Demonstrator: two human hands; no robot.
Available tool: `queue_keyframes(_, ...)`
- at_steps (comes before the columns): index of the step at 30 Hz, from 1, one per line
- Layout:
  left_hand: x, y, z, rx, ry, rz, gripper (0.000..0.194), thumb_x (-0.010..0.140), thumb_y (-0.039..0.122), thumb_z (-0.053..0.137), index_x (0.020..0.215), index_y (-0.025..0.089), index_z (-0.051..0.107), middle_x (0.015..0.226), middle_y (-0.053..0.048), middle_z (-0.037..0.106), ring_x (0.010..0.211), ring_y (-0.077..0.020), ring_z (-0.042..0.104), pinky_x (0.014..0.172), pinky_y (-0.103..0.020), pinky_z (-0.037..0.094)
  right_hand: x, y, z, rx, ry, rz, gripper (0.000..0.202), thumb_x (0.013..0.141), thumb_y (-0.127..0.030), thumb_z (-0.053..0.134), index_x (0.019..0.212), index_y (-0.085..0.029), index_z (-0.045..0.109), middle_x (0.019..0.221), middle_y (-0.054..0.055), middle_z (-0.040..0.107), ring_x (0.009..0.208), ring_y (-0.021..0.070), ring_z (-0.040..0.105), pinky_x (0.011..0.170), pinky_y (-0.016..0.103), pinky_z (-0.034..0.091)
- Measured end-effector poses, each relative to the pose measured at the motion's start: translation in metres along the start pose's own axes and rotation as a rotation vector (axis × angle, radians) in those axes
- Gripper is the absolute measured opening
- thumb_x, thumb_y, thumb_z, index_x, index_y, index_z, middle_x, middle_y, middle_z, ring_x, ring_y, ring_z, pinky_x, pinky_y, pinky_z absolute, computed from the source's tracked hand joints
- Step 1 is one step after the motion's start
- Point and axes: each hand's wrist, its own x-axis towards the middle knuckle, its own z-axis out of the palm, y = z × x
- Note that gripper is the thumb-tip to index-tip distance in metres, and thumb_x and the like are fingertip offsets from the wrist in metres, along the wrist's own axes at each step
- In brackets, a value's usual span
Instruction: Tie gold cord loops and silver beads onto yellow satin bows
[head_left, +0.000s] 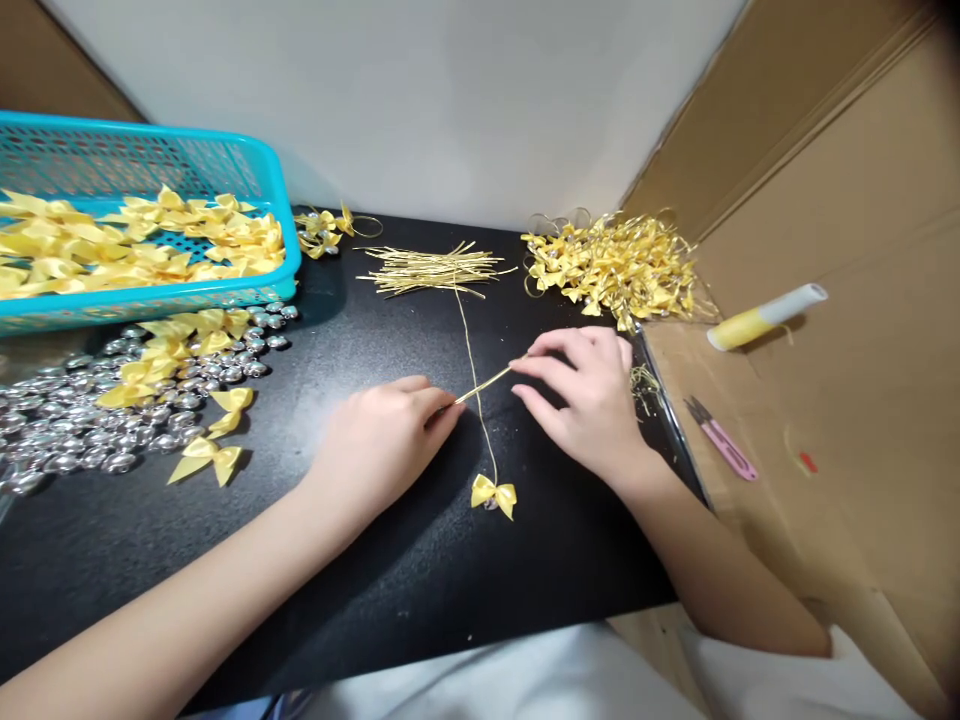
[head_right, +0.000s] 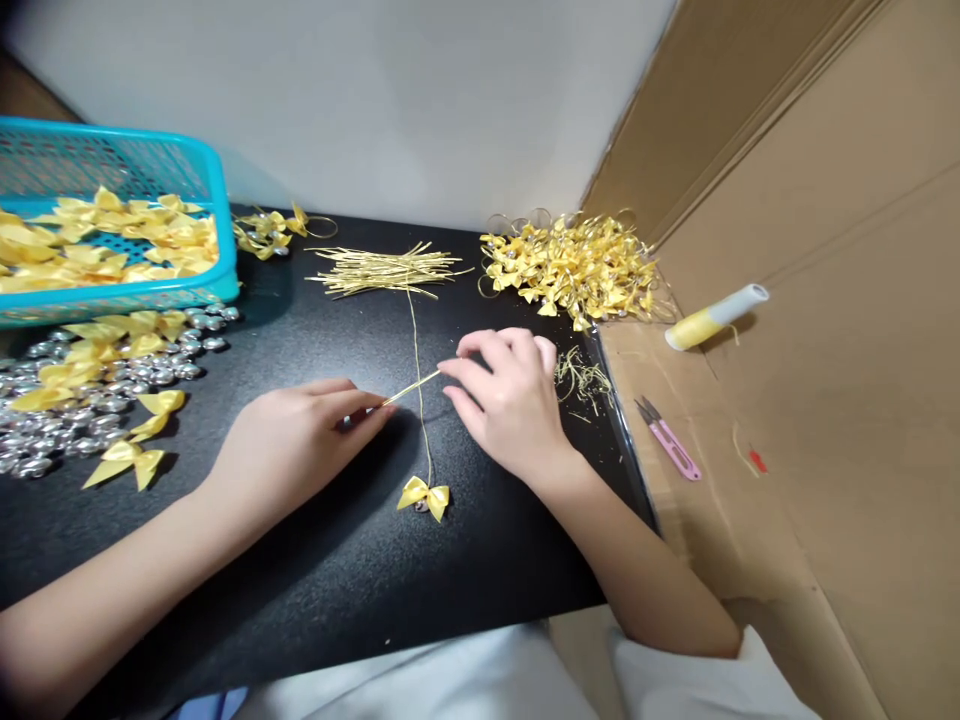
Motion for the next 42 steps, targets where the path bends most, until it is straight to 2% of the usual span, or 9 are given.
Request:
queue_keyframes(3, -0.005, 0.004, 0.002, 0.079, 0.022, 0.037, 0.027, 0.090, 0.032, 0.057, 0.073, 0.020, 0.074, 0.066, -0.002, 0.069, 0.054, -0.0182, 0.064, 0.047, -0.027, 0.034, -0.004, -0.004, 0.001, -0.172, -0.044, -0.109, 0.012, 0.092, -0.026, 0.060, 0.090, -0.027, 0.072, 0.091, 0.002, 0.072, 0.086, 0.0205, 0.054, 0.083, 0.042, 0.029)
queue_keyframes(10, -0.016, 0.003, 0.008, 0.001, 0.089, 0.111, 0.028, 0.093, 0.029, 0.054, 0.076, 0.020, 0.075, 0.062, -0.001, 0.067, 0.051, -0.0159, 0.062, 0.046, -0.026, 0.036, -0.008, -0.009, 0.012, -0.152, -0.145, -0.186, 0.019, 0.096, -0.028, 0.053, 0.092, -0.024, 0.071, 0.083, 0.001, 0.073, 0.077, 0.0170, 0.054, 0.080, 0.039, 0.028)
queue_keyframes(15, -0.017, 0.000, 0.012, -0.289, 0.169, 0.084, 0.022, 0.092, 0.026, 0.056, 0.083, 0.018, 0.074, 0.068, -0.001, 0.070, 0.055, -0.0111, 0.062, 0.052, -0.022, 0.042, -0.010, -0.007, 0.017, -0.161, -0.165, -0.122, 0.023, 0.096, -0.026, 0.052, 0.081, -0.023, 0.069, 0.078, 0.002, 0.071, 0.076, 0.0183, 0.055, 0.077, 0.038, 0.031)
queue_keyframes(19, -0.015, 0.001, 0.014, -0.480, 0.210, -0.020, 0.018, 0.090, 0.024, 0.060, 0.077, 0.017, 0.070, 0.061, 0.002, 0.067, 0.051, -0.0090, 0.057, 0.052, -0.020, 0.041, -0.011, -0.005, 0.020, -0.139, -0.199, -0.011, 0.021, 0.093, -0.024, 0.054, 0.077, -0.021, 0.068, 0.076, 0.005, 0.069, 0.076, 0.0211, 0.055, 0.072, 0.037, 0.037)
queue_keyframes(23, -0.014, 0.005, 0.015, -0.751, 0.130, -0.189, 0.020, 0.089, 0.027, 0.061, 0.074, 0.017, 0.068, 0.059, 0.003, 0.066, 0.049, -0.0087, 0.055, 0.050, -0.020, 0.042, -0.012, -0.009, 0.022, 0.136, -0.165, 0.116, 0.018, 0.088, -0.019, 0.057, 0.073, -0.021, 0.066, 0.071, 0.005, 0.067, 0.071, 0.0197, 0.057, 0.067, 0.035, 0.044)
queue_keyframes(27, -0.014, 0.010, 0.018, -1.013, 0.053, -0.325, 0.018, 0.090, 0.028, 0.060, 0.079, 0.016, 0.067, 0.066, 0.001, 0.069, 0.049, -0.0076, 0.054, 0.047, -0.018, 0.042, -0.014, -0.021, 0.026, 0.660, -0.053, 0.498, 0.009, 0.080, -0.025, 0.067, 0.071, -0.025, 0.066, 0.067, 0.001, 0.067, 0.060, 0.0162, 0.060, 0.058, 0.032, 0.050)
queue_keyframes(31, -0.016, 0.013, 0.024, -1.113, 0.071, -0.342, 0.012, 0.090, 0.024, 0.059, 0.086, 0.016, 0.067, 0.070, 0.000, 0.069, 0.052, -0.0082, 0.056, 0.050, -0.019, 0.046, -0.015, -0.032, 0.031, 1.125, -0.019, 0.816, 0.012, 0.067, -0.029, 0.077, 0.071, -0.023, 0.068, 0.069, 0.001, 0.070, 0.062, 0.0154, 0.066, 0.063, 0.031, 0.057)
queue_keyframes(36, -0.019, 0.015, 0.029, -1.152, 0.157, -0.296, 0.011, 0.089, 0.018, 0.059, 0.097, 0.016, 0.065, 0.074, 0.000, 0.071, 0.059, -0.0087, 0.062, 0.056, -0.018, 0.052, -0.018, -0.039, 0.033, 1.364, 0.009, 0.958, 0.015, 0.063, -0.025, 0.080, 0.070, -0.020, 0.067, 0.067, -0.001, 0.070, 0.059, 0.0103, 0.066, 0.060, 0.024, 0.056)
queue_keyframes(42, -0.020, 0.016, 0.029, -1.121, 0.235, -0.305, 0.016, 0.088, 0.015, 0.061, 0.103, 0.018, 0.064, 0.078, 0.002, 0.072, 0.061, -0.0056, 0.064, 0.060, -0.014, 0.052, -0.024, -0.045, 0.035, 1.473, 0.071, 0.966, 0.017, 0.067, -0.027, 0.082, 0.075, -0.019, 0.069, 0.070, -0.001, 0.071, 0.063, 0.0094, 0.068, 0.065, 0.022, 0.059)
